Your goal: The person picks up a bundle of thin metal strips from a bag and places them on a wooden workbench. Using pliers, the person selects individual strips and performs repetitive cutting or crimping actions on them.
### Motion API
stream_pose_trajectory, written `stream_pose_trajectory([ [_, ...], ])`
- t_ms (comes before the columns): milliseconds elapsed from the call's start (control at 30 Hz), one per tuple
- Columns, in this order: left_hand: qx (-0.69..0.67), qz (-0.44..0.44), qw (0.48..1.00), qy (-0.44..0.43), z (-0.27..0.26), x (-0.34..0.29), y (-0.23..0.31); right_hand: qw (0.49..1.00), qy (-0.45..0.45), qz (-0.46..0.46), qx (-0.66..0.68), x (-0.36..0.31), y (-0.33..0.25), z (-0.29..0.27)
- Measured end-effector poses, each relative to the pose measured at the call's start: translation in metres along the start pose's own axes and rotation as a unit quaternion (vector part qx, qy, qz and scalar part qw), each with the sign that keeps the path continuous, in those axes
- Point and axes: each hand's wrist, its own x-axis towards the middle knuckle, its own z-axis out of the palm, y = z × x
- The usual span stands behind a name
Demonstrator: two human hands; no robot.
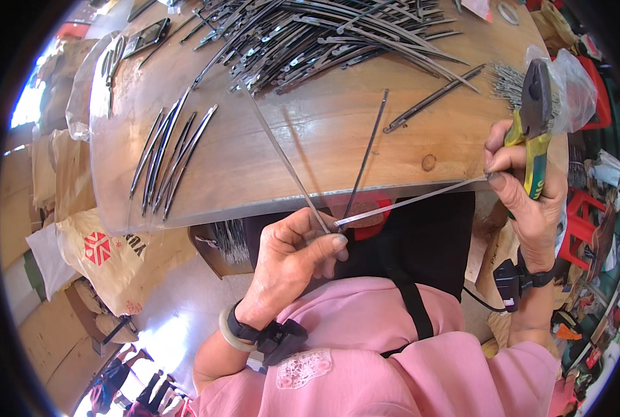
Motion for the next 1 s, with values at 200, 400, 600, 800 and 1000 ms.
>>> stream_pose_trajectory([
  [200, 0.024, -0.013, 0.998, -0.056, 0.008, 0.002, 0.002, 0.990, -0.106, -0.031, -0.088, 0.004, 0.000, 0.022],
  [400, 0.068, -0.071, 0.992, -0.084, 0.009, 0.002, 0.010, 0.943, -0.212, -0.173, -0.191, 0.028, 0.000, 0.044],
  [600, 0.061, -0.066, 0.990, -0.109, 0.006, -0.001, 0.009, 0.937, -0.219, -0.170, -0.211, 0.020, 0.000, 0.050],
  [800, 0.075, 0.054, 0.982, -0.163, -0.020, 0.010, 0.029, 0.941, -0.199, -0.185, -0.202, 0.016, -0.012, 0.052],
  [1000, -0.052, -0.122, 0.978, -0.162, 0.012, 0.011, 0.036, 0.940, -0.179, -0.231, -0.175, 0.010, -0.011, 0.067],
])
